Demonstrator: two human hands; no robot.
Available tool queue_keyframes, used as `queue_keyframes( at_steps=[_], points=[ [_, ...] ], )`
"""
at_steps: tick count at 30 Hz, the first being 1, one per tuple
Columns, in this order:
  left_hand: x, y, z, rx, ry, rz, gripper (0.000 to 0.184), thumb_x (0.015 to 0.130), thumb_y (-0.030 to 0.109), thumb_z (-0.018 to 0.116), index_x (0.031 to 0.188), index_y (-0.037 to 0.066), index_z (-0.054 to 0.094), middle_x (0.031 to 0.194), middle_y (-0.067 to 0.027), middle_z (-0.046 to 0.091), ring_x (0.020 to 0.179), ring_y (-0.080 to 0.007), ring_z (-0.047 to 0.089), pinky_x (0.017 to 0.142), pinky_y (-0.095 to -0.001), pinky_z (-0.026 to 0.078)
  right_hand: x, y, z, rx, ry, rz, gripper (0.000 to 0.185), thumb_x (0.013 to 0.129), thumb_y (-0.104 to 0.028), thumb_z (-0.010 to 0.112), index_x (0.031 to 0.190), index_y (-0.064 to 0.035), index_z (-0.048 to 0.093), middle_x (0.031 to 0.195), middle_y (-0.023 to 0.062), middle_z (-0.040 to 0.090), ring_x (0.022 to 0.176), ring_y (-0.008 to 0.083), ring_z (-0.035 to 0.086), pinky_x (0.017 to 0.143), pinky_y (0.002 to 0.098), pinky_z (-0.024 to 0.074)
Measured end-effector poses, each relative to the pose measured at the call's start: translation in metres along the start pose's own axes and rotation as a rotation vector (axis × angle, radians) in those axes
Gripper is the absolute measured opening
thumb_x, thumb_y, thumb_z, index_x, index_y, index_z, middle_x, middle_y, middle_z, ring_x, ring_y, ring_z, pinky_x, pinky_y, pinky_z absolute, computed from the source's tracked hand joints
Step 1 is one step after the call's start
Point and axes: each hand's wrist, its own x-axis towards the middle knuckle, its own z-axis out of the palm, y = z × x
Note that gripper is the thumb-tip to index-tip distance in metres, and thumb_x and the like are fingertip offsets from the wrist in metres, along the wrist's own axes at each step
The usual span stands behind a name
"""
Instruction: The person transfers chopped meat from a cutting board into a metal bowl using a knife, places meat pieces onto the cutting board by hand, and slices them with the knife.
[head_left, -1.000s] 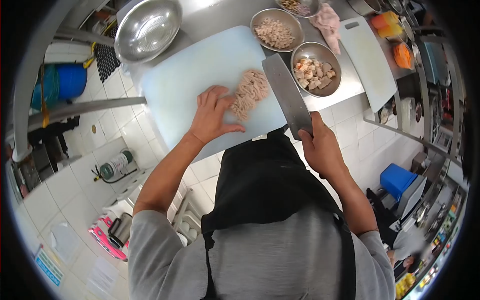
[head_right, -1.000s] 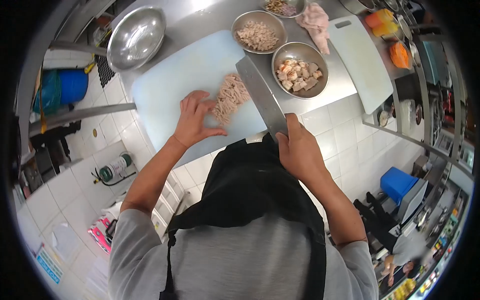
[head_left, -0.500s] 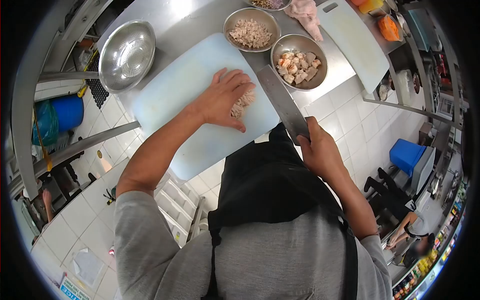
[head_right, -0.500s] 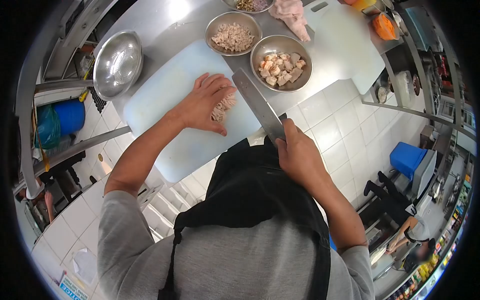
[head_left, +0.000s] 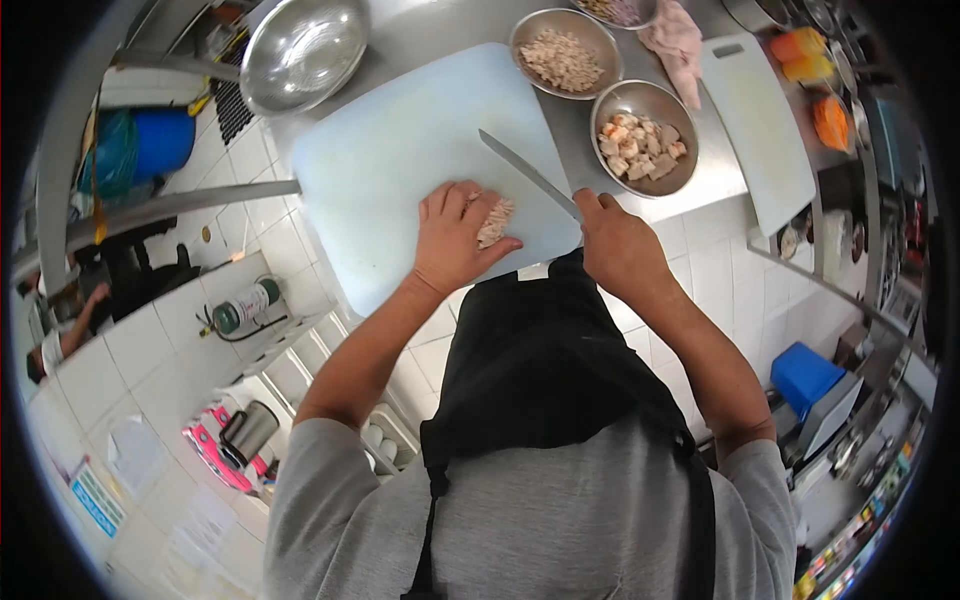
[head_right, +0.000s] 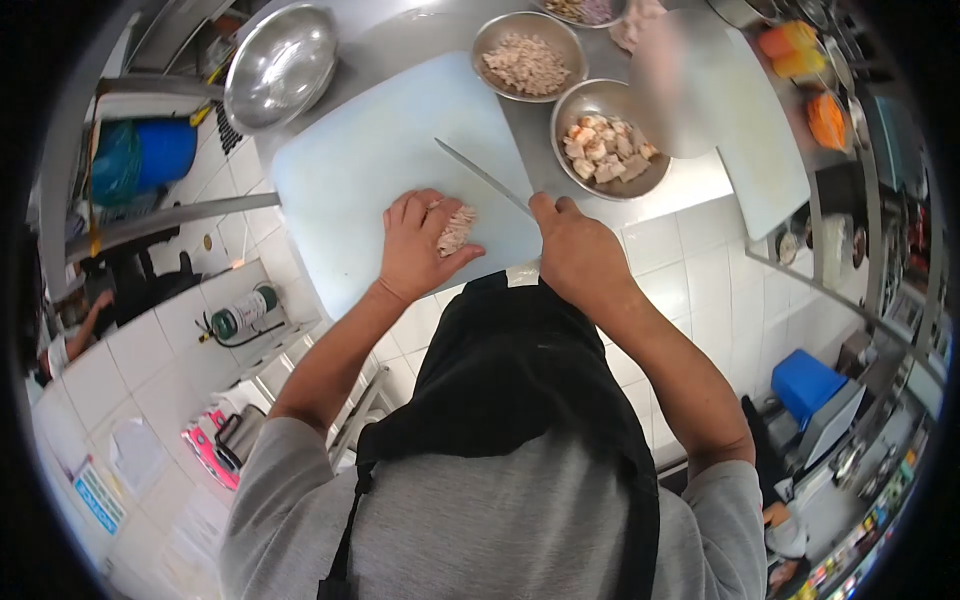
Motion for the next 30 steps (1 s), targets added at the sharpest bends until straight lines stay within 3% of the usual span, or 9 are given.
queue_keyframes(
  at_steps=[2, 5, 8, 12, 18, 21, 24, 27, 30],
  points=[
    [-0.005, 0.010, 0.005, -0.002, 0.048, -0.064, 0.071, 0.080, 0.054, 0.093, 0.133, 0.013, 0.071, 0.134, -0.0117, 0.059, 0.133, -0.0381, 0.052, 0.111, -0.0535, 0.040, 0.005, 0.005, 0.002, 0.004, -0.034, -0.026, 0.032, 0.102, -0.006, 0.063, 0.132, -0.0031, 0.051, 0.111, 0.0263, 0.070, 0.093, 0.0492, 0.075, 0.080, 0.0585, 0.0620],
    [-0.006, 0.017, 0.010, 0.007, 0.086, -0.138, 0.065, 0.082, 0.052, 0.093, 0.130, 0.013, 0.072, 0.132, -0.0110, 0.060, 0.131, -0.0373, 0.052, 0.109, -0.0534, 0.039, 0.009, 0.004, -0.007, 0.001, -0.062, -0.004, 0.035, 0.103, -0.007, 0.064, 0.134, -0.0023, 0.050, 0.116, 0.0271, 0.070, 0.096, 0.0497, 0.075, 0.083, 0.0595, 0.0611],
    [0.004, 0.019, 0.020, 0.077, 0.123, -0.214, 0.060, 0.084, 0.051, 0.092, 0.127, 0.013, 0.073, 0.132, -0.0102, 0.060, 0.128, -0.0364, 0.052, 0.108, -0.0535, 0.039, 0.013, 0.016, -0.002, 0.017, 0.010, -0.058, 0.038, 0.097, -0.002, 0.064, 0.132, -0.0004, 0.050, 0.109, 0.0298, 0.070, 0.090, 0.0501, 0.076, 0.077, 0.0572, 0.0626],
    [0.031, 0.018, 0.034, 0.138, 0.245, -0.369, 0.058, 0.086, 0.051, 0.091, 0.127, 0.013, 0.074, 0.134, -0.0097, 0.061, 0.127, -0.0361, 0.052, 0.108, -0.0535, 0.038, 0.018, 0.020, -0.005, 0.093, -0.020, -0.042, 0.037, 0.102, -0.008, 0.066, 0.134, 0.0012, 0.049, 0.111, 0.0326, 0.070, 0.095, 0.0525, 0.075, 0.082, 0.0601, 0.0610],
    [0.027, 0.030, 0.024, 0.130, 0.203, -0.388, 0.070, 0.090, 0.053, 0.087, 0.144, 0.012, 0.069, 0.142, -0.0123, 0.060, 0.133, -0.0354, 0.052, 0.115, -0.0545, 0.033, 0.022, 0.021, -0.007, 0.101, -0.054, -0.041, 0.038, 0.104, -0.009, 0.065, 0.136, 0.0040, 0.048, 0.112, 0.0336, 0.070, 0.103, 0.0521, 0.073, 0.090, 0.0610, 0.0584],
    [0.029, 0.037, 0.013, 0.154, 0.223, -0.327, 0.064, 0.099, 0.046, 0.080, 0.150, 0.011, 0.065, 0.145, -0.0154, 0.060, 0.134, -0.0359, 0.053, 0.118, -0.0560, 0.030, 0.021, 0.024, -0.007, 0.100, -0.070, -0.056, 0.037, 0.104, -0.010, 0.064, 0.134, 0.0045, 0.047, 0.112, 0.0328, 0.070, 0.103, 0.0509, 0.073, 0.090, 0.0596, 0.0585],
    [0.038, 0.025, 0.017, 0.145, 0.340, -0.352, 0.047, 0.105, 0.033, 0.072, 0.145, 0.009, 0.067, 0.141, -0.0175, 0.064, 0.130, -0.0376, 0.056, 0.115, -0.0552, 0.034, 0.021, 0.020, -0.016, 0.095, -0.106, -0.051, 0.036, 0.104, -0.010, 0.063, 0.133, 0.0039, 0.046, 0.111, 0.0314, 0.070, 0.101, 0.0499, 0.074, 0.089, 0.0586, 0.0592],
    [0.051, 0.015, 0.020, -0.061, 0.352, -0.408, 0.031, 0.104, 0.022, 0.067, 0.132, 0.011, 0.072, 0.131, -0.0119, 0.068, 0.128, -0.0353, 0.056, 0.110, -0.0535, 0.038, 0.017, 0.018, -0.013, 0.085, -0.084, -0.064, 0.034, 0.104, -0.010, 0.062, 0.131, 0.0030, 0.046, 0.109, 0.0300, 0.070, 0.097, 0.0490, 0.075, 0.086, 0.0578, 0.0604],
    [0.051, 0.004, 0.024, -0.027, 0.253, -0.396, 0.019, 0.102, 0.018, 0.067, 0.118, 0.012, 0.076, 0.121, -0.0067, 0.072, 0.120, -0.0331, 0.058, 0.104, -0.0518, 0.041, 0.018, 0.019, -0.005, 0.081, -0.037, -0.059, 0.031, 0.102, -0.006, 0.061, 0.128, 0.0024, 0.048, 0.107, 0.0291, 0.070, 0.093, 0.0481, 0.076, 0.082, 0.0566, 0.0618]
  ],
)
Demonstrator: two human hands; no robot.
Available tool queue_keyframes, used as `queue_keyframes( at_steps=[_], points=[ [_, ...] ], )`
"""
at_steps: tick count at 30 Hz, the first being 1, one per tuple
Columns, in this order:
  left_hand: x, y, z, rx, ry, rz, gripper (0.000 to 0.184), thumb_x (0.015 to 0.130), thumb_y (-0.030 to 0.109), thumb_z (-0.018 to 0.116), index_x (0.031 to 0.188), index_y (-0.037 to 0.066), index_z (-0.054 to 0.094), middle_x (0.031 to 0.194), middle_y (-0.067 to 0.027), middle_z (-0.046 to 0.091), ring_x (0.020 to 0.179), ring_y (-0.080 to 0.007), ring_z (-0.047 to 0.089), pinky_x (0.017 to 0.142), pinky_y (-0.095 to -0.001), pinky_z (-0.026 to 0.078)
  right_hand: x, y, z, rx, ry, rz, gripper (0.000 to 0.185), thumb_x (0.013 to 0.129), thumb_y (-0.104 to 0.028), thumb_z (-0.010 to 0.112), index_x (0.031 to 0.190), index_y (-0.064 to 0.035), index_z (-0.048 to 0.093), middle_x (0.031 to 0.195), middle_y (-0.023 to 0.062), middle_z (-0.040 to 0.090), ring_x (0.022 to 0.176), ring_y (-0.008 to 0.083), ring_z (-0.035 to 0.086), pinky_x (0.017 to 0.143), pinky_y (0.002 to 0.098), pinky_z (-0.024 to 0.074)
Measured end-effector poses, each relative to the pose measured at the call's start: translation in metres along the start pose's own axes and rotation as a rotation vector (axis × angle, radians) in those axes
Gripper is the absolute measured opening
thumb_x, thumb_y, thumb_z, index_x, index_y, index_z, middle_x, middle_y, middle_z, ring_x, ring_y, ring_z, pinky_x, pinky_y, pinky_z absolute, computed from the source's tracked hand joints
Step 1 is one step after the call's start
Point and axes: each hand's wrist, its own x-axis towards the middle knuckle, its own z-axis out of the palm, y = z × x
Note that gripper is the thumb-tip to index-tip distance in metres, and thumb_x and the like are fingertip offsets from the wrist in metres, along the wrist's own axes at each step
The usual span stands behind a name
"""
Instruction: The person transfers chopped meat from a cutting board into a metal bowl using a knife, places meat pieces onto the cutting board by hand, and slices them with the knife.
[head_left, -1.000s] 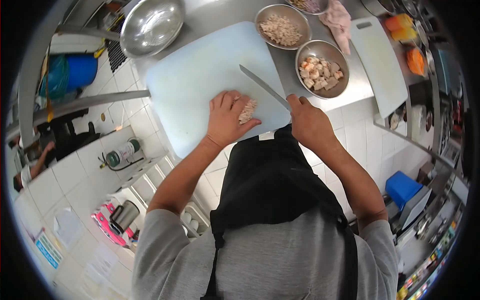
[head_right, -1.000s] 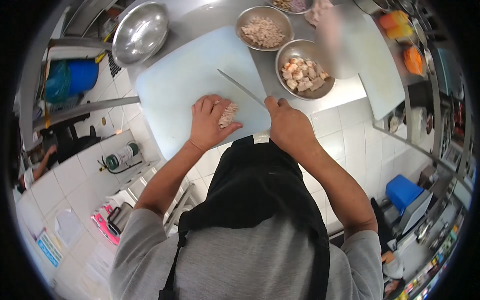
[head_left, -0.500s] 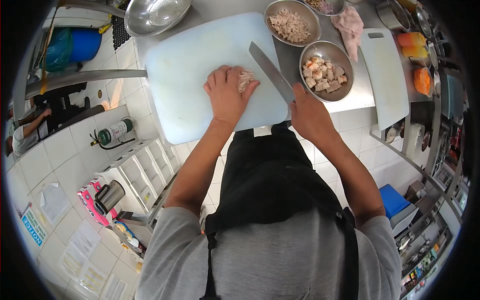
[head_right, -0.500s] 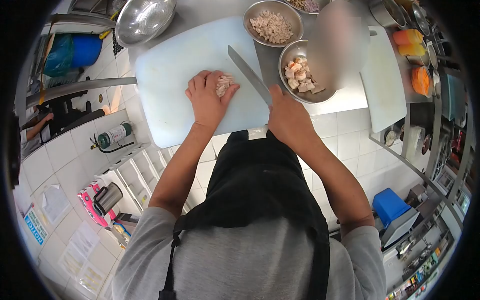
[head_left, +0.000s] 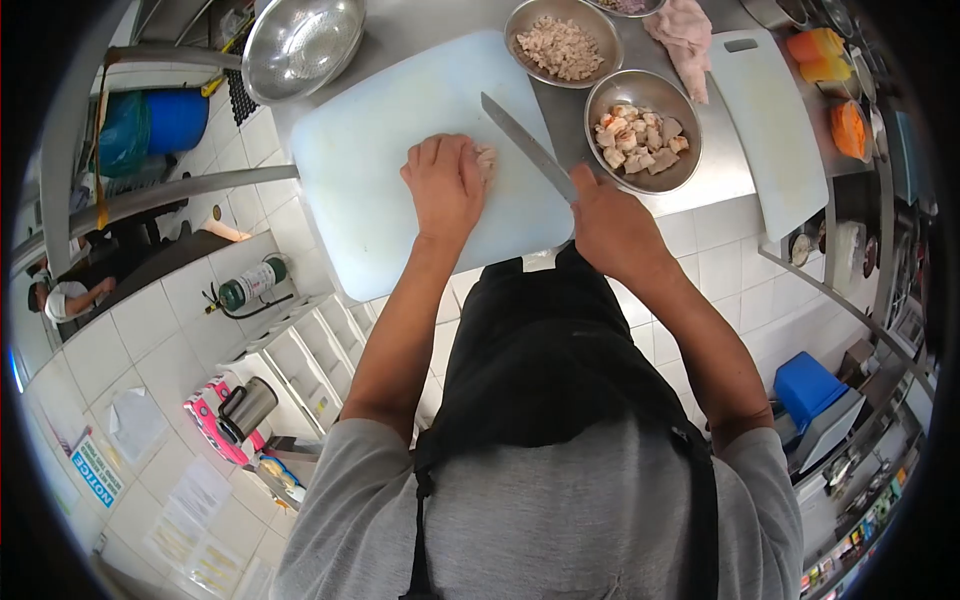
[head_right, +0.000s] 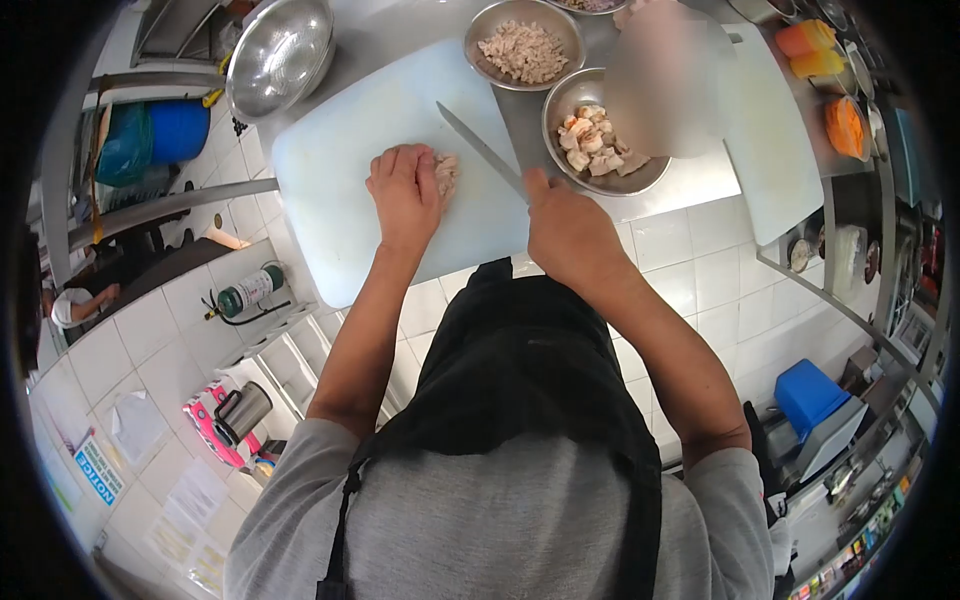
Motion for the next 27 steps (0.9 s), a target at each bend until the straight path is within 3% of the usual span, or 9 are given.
queue_keyframes(
  at_steps=[3, 12, 17, 23, 27],
  points=[
    [0.003, 0.004, -0.006, 0.031, 0.079, 0.099, 0.014, 0.099, 0.016, 0.068, 0.111, 0.014, 0.076, 0.115, -0.0033, 0.072, 0.117, -0.0317, 0.060, 0.101, -0.0511, 0.042, -0.006, -0.006, 0.006, 0.011, 0.059, 0.020, 0.029, 0.098, -0.003, 0.061, 0.125, 0.0018, 0.049, 0.105, 0.0285, 0.070, 0.089, 0.0472, 0.076, 0.077, 0.0548, 0.0629],
    [0.010, -0.007, 0.001, 0.069, -0.037, 0.256, 0.014, 0.094, 0.015, 0.072, 0.108, 0.015, 0.075, 0.115, -0.0036, 0.071, 0.117, -0.0329, 0.060, 0.099, -0.0501, 0.043, -0.034, -0.057, 0.015, 0.024, 0.087, 0.081, 0.026, 0.096, 0.000, 0.059, 0.120, 0.0033, 0.051, 0.101, 0.0270, 0.070, 0.083, 0.0449, 0.078, 0.074, 0.0515, 0.0650],
    [0.014, -0.012, 0.000, 0.102, -0.090, 0.257, 0.014, 0.092, 0.015, 0.073, 0.106, 0.013, 0.075, 0.112, -0.0042, 0.070, 0.116, -0.0331, 0.060, 0.096, -0.0514, 0.044, -0.020, -0.063, 0.036, -0.035, 0.064, 0.118, 0.022, 0.098, -0.002, 0.059, 0.118, 0.0026, 0.051, 0.101, 0.0273, 0.070, 0.082, 0.0444, 0.078, 0.072, 0.0494, 0.0656],
    [0.014, -0.014, 0.005, 0.076, -0.043, 0.271, 0.013, 0.092, 0.016, 0.074, 0.104, 0.013, 0.075, 0.110, -0.0035, 0.071, 0.116, -0.0327, 0.061, 0.094, -0.0516, 0.044, -0.014, -0.079, 0.005, -0.067, 0.072, 0.089, 0.023, 0.097, -0.001, 0.061, 0.118, 0.0023, 0.052, 0.099, 0.0265, 0.070, 0.081, 0.0419, 0.078, 0.069, 0.0462, 0.0655],
    [0.011, -0.016, 0.007, 0.085, -0.044, 0.246, 0.013, 0.091, 0.015, 0.074, 0.104, 0.013, 0.075, 0.109, -0.0037, 0.071, 0.115, -0.0323, 0.061, 0.093, -0.0512, 0.044, -0.020, -0.071, 0.037, -0.053, 0.084, 0.118, 0.023, 0.097, -0.001, 0.060, 0.118, 0.0030, 0.052, 0.098, 0.0271, 0.071, 0.082, 0.0426, 0.078, 0.070, 0.0478, 0.0651]
  ],
)
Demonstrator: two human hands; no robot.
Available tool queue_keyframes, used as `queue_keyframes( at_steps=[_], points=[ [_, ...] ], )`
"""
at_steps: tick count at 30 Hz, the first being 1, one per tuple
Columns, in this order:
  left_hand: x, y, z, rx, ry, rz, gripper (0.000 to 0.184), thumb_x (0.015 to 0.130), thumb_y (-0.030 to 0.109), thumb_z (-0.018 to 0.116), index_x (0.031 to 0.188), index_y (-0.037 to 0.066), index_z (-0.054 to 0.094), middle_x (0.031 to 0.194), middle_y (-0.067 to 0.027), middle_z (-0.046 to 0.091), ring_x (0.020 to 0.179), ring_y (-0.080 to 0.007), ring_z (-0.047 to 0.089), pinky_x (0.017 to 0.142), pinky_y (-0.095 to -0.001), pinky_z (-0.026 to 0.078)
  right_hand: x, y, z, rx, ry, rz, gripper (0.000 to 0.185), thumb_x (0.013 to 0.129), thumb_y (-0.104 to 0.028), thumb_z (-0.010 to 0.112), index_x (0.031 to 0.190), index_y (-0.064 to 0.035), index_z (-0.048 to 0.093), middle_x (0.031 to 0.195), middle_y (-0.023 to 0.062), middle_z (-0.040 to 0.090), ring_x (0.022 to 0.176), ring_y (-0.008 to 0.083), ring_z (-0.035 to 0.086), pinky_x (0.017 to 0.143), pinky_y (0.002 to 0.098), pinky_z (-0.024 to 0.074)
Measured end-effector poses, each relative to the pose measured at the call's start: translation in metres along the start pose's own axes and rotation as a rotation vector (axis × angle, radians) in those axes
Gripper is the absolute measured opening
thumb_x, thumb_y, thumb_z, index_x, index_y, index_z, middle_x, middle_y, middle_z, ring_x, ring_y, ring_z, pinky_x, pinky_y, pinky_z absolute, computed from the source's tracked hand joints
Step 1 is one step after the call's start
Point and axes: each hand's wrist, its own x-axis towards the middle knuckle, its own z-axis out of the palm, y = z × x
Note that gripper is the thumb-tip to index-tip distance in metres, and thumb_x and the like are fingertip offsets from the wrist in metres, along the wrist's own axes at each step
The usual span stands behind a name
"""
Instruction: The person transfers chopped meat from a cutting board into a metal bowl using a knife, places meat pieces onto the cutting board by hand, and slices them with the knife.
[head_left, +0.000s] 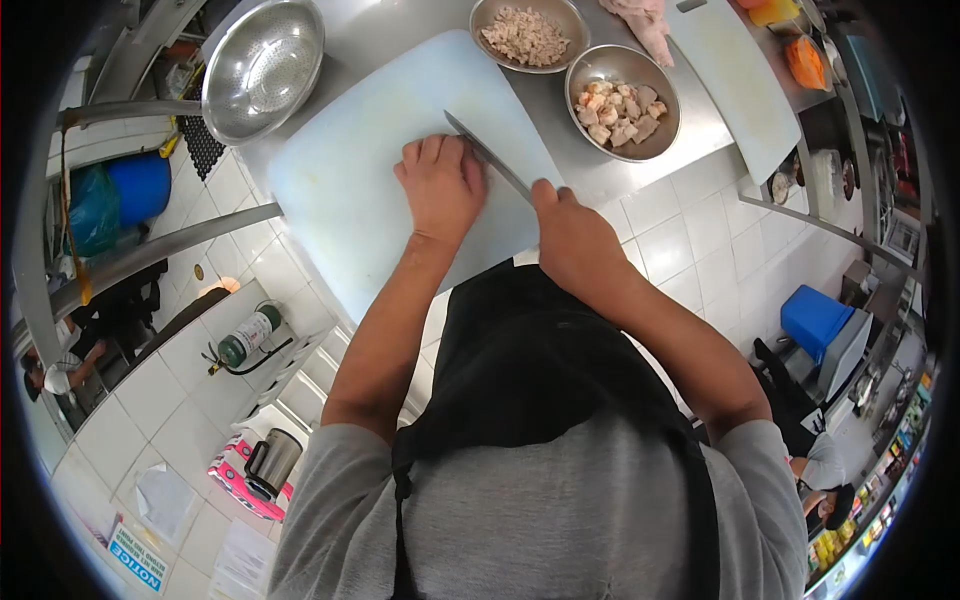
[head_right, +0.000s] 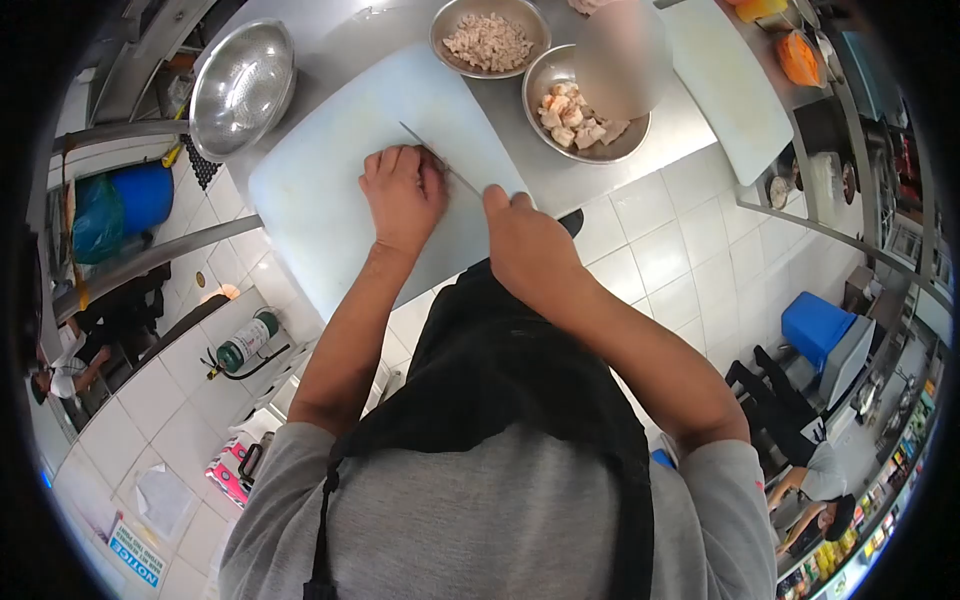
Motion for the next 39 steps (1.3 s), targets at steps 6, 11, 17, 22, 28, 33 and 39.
queue_keyframes(
  at_steps=[6, 11, 17, 22, 28, 33, 39],
  points=[
    [0.001, 0.000, -0.001, -0.014, 0.015, 0.006, 0.012, 0.089, 0.014, 0.074, 0.101, 0.012, 0.074, 0.108, -0.0042, 0.070, 0.114, -0.0328, 0.061, 0.094, -0.0512, 0.044, 0.016, -0.008, -0.025, 0.015, -0.015, -0.028, 0.024, 0.096, 0.001, 0.059, 0.119, 0.0041, 0.051, 0.100, 0.0289, 0.071, 0.084, 0.0453, 0.078, 0.073, 0.0507, 0.0645],
    [-0.002, 0.001, 0.002, -0.017, 0.010, -0.002, 0.012, 0.089, 0.015, 0.074, 0.101, 0.011, 0.073, 0.109, -0.0051, 0.070, 0.116, -0.0334, 0.060, 0.096, -0.0513, 0.043, 0.020, -0.005, -0.003, 0.082, -0.029, 0.003, 0.031, 0.092, 0.006, 0.058, 0.122, 0.0037, 0.048, 0.105, 0.0321, 0.069, 0.091, 0.0519, 0.075, 0.080, 0.0571, 0.0622],
    [-0.004, -0.001, 0.003, -0.007, 0.004, -0.039, 0.015, 0.090, 0.016, 0.074, 0.104, 0.010, 0.071, 0.110, -0.0071, 0.069, 0.116, -0.0349, 0.059, 0.096, -0.0523, 0.043, 0.008, -0.013, -0.028, 0.012, -0.062, -0.009, 0.026, 0.097, 0.000, 0.058, 0.121, 0.0039, 0.050, 0.101, 0.0286, 0.070, 0.087, 0.0442, 0.077, 0.076, 0.0499, 0.0645],
    [-0.005, -0.001, -0.005, -0.070, -0.004, -0.078, 0.019, 0.093, 0.016, 0.072, 0.112, 0.009, 0.071, 0.117, -0.0095, 0.069, 0.117, -0.0360, 0.059, 0.098, -0.0534, 0.043, 0.025, -0.012, 0.001, 0.025, -0.052, 0.004, 0.027, 0.097, 0.000, 0.059, 0.122, 0.0029, 0.050, 0.103, 0.0290, 0.070, 0.087, 0.0435, 0.078, 0.075, 0.0492, 0.0649],
    [-0.013, -0.013, -0.017, -0.267, 0.143, -0.096, 0.015, 0.097, 0.014, 0.069, 0.111, 0.011, 0.071, 0.123, -0.0071, 0.069, 0.117, -0.0357, 0.059, 0.100, -0.0526, 0.043, 0.028, -0.015, 0.000, 0.016, -0.054, 0.023, 0.025, 0.098, -0.001, 0.059, 0.121, 0.0029, 0.050, 0.104, 0.0289, 0.070, 0.086, 0.0434, 0.078, 0.076, 0.0484, 0.0660],
    [-0.011, -0.005, -0.011, -0.100, 0.019, 0.028, 0.016, 0.092, 0.012, 0.071, 0.108, 0.012, 0.072, 0.119, -0.0048, 0.070, 0.115, -0.0343, 0.060, 0.098, -0.0514, 0.043, 0.028, -0.011, -0.002, -0.014, -0.031, -0.020, 0.024, 0.098, 0.000, 0.059, 0.120, 0.0029, 0.050, 0.104, 0.0284, 0.070, 0.085, 0.0432, 0.078, 0.076, 0.0483, 0.0659],
    [-0.010, -0.011, -0.006, -0.079, 0.032, 0.084, 0.015, 0.089, 0.013, 0.072, 0.104, 0.011, 0.072, 0.113, -0.0049, 0.070, 0.115, -0.0331, 0.060, 0.097, -0.0504, 0.043, 0.010, -0.016, -0.014, 0.006, -0.038, -0.042, 0.023, 0.098, -0.001, 0.059, 0.119, 0.0030, 0.050, 0.103, 0.0276, 0.070, 0.083, 0.0427, 0.078, 0.073, 0.0477, 0.0651]
  ],
)
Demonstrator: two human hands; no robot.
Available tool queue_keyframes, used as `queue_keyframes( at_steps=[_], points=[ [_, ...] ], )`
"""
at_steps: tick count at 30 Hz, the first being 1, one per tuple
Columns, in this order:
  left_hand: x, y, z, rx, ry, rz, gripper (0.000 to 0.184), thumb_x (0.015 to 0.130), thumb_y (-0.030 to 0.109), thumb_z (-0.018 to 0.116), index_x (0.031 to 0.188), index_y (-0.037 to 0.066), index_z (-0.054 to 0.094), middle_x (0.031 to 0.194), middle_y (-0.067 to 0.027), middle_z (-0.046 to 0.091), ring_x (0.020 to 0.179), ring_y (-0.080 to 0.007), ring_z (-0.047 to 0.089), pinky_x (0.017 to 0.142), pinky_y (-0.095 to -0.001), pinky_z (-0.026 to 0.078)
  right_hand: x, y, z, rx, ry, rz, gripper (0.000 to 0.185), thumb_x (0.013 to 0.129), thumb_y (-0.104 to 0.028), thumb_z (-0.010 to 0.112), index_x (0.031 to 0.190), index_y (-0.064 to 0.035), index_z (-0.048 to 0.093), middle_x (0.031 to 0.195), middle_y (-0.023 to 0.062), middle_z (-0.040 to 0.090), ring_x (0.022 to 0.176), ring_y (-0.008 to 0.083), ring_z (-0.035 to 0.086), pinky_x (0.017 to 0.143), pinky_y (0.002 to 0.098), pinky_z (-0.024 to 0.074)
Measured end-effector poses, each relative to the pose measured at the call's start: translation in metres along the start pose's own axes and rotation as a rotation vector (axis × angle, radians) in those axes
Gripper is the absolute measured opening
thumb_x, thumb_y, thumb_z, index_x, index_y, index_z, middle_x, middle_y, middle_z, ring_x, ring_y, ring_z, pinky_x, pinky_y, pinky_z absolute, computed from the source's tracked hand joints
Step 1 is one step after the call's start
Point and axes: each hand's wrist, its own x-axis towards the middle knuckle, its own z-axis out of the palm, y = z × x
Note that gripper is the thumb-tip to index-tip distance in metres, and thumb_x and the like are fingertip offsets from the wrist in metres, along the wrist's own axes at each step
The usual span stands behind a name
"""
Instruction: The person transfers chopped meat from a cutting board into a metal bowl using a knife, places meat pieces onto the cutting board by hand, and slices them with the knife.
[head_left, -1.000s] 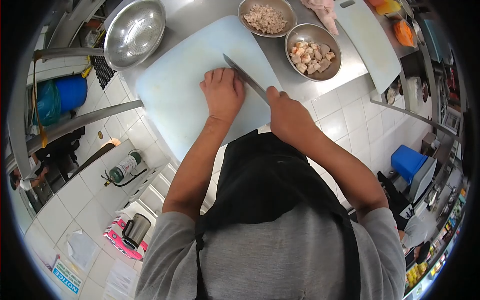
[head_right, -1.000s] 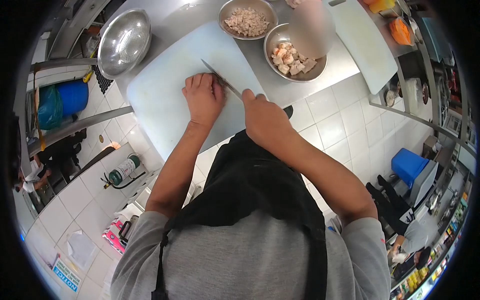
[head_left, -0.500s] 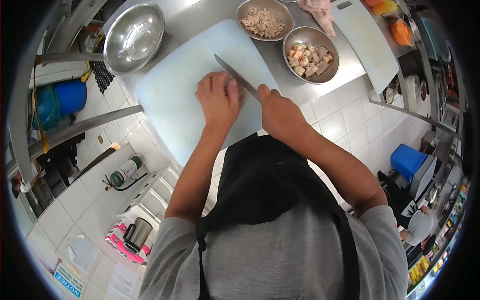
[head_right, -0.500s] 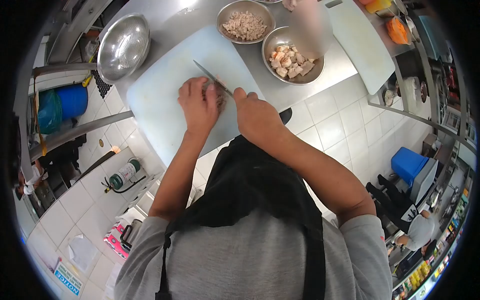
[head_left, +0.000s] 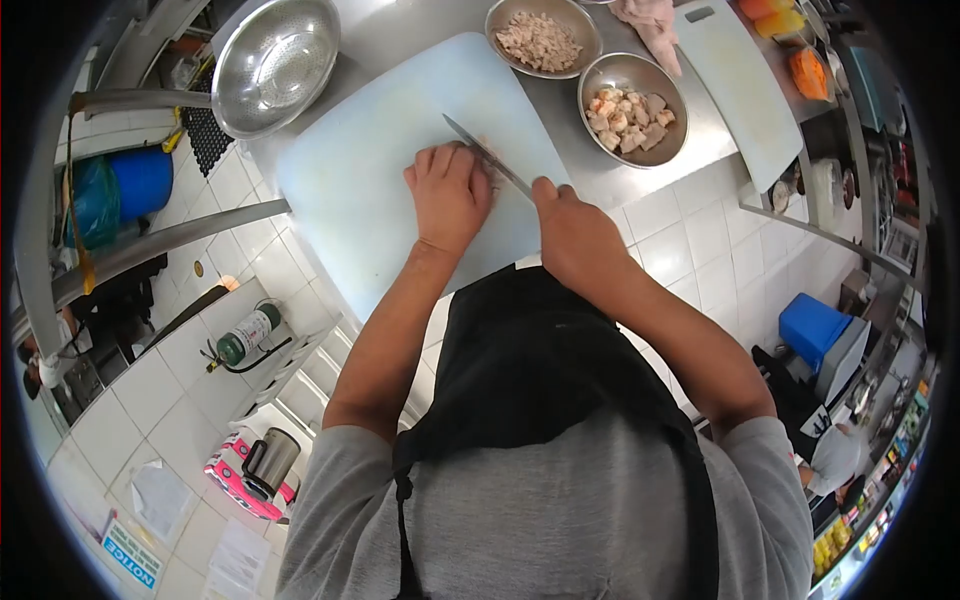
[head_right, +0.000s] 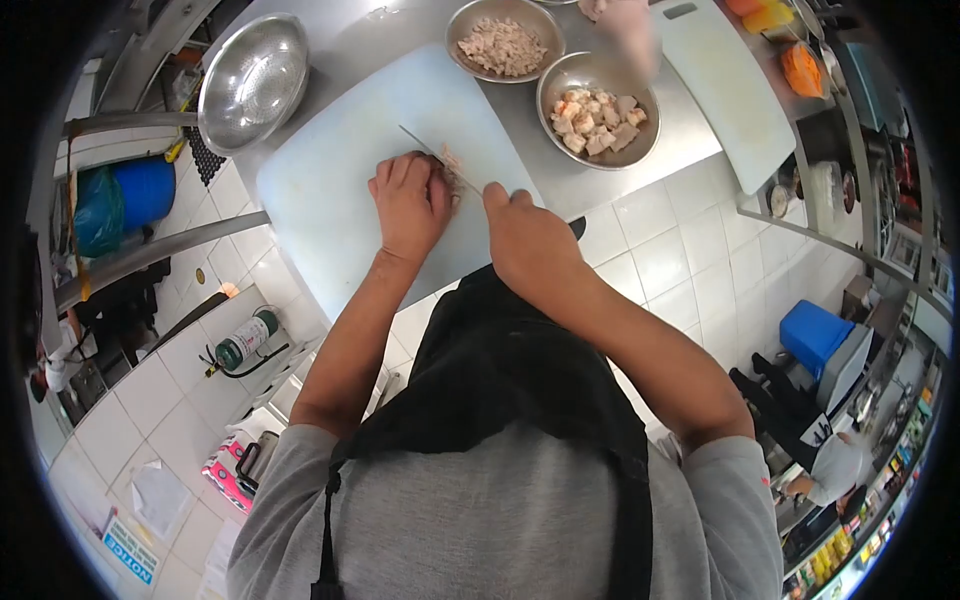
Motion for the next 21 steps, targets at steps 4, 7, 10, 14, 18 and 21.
queue_keyframes(
  at_steps=[4, 7, 10, 14, 18, 21],
  points=[
    [0.001, 0.001, 0.001, -0.014, -0.008, -0.010, 0.013, 0.089, 0.013, 0.073, 0.101, 0.011, 0.071, 0.112, -0.0050, 0.071, 0.114, -0.0333, 0.061, 0.096, -0.0505, 0.043, 0.017, 0.002, 0.002, -0.034, 0.022, -0.031, 0.024, 0.096, 0.000, 0.060, 0.118, 0.0028, 0.050, 0.101, 0.0274, 0.069, 0.083, 0.0431, 0.077, 0.072, 0.0482, 0.0645],
    [0.000, 0.001, 0.002, -0.010, 0.006, -0.025, 0.012, 0.089, 0.014, 0.073, 0.100, 0.011, 0.070, 0.111, -0.0051, 0.071, 0.114, -0.0331, 0.061, 0.096, -0.0506, 0.043, 0.003, -0.004, -0.013, -0.008, 0.029, -0.011, 0.024, 0.096, -0.001, 0.060, 0.118, 0.0026, 0.051, 0.101, 0.0272, 0.069, 0.083, 0.0433, 0.077, 0.070, 0.0483, 0.0642],
    [-0.004, -0.003, 0.004, -0.012, 0.014, -0.037, 0.012, 0.089, 0.014, 0.073, 0.099, 0.011, 0.069, 0.111, -0.0051, 0.070, 0.114, -0.0328, 0.061, 0.096, -0.0507, 0.043, 0.005, 0.001, 0.013, 0.022, 0.044, -0.004, 0.024, 0.097, -0.002, 0.060, 0.119, 0.0025, 0.051, 0.100, 0.0276, 0.070, 0.084, 0.0437, 0.077, 0.070, 0.0489, 0.0642],
    [-0.004, 0.000, 0.004, -0.006, -0.003, -0.031, 0.012, 0.089, 0.014, 0.072, 0.100, 0.011, 0.069, 0.110, -0.0051, 0.070, 0.114, -0.0331, 0.061, 0.096, -0.0508, 0.044, 0.025, -0.004, -0.002, 0.093, -0.045, 0.035, 0.031, 0.093, 0.005, 0.058, 0.122, 0.0030, 0.047, 0.105, 0.0320, 0.068, 0.094, 0.0527, 0.074, 0.083, 0.0595, 0.0602],
    [-0.004, -0.003, 0.007, -0.033, 0.041, -0.040, 0.012, 0.089, 0.014, 0.072, 0.101, 0.011, 0.069, 0.108, -0.0050, 0.069, 0.114, -0.0336, 0.061, 0.095, -0.0507, 0.044, 0.009, -0.010, -0.016, 0.114, -0.079, 0.063, 0.031, 0.094, 0.004, 0.058, 0.122, 0.0032, 0.047, 0.105, 0.0322, 0.068, 0.093, 0.0519, 0.074, 0.081, 0.0581, 0.0611],
    [-0.005, -0.002, 0.006, 0.008, -0.017, -0.070, 0.012, 0.090, 0.013, 0.071, 0.101, 0.012, 0.069, 0.107, -0.0050, 0.069, 0.114, -0.0337, 0.061, 0.095, -0.0507, 0.044, 0.004, -0.006, 0.011, 0.096, -0.068, 0.099, 0.030, 0.095, 0.004, 0.059, 0.122, 0.0029, 0.047, 0.104, 0.0318, 0.068, 0.093, 0.0511, 0.075, 0.081, 0.0569, 0.0620]
  ],
)
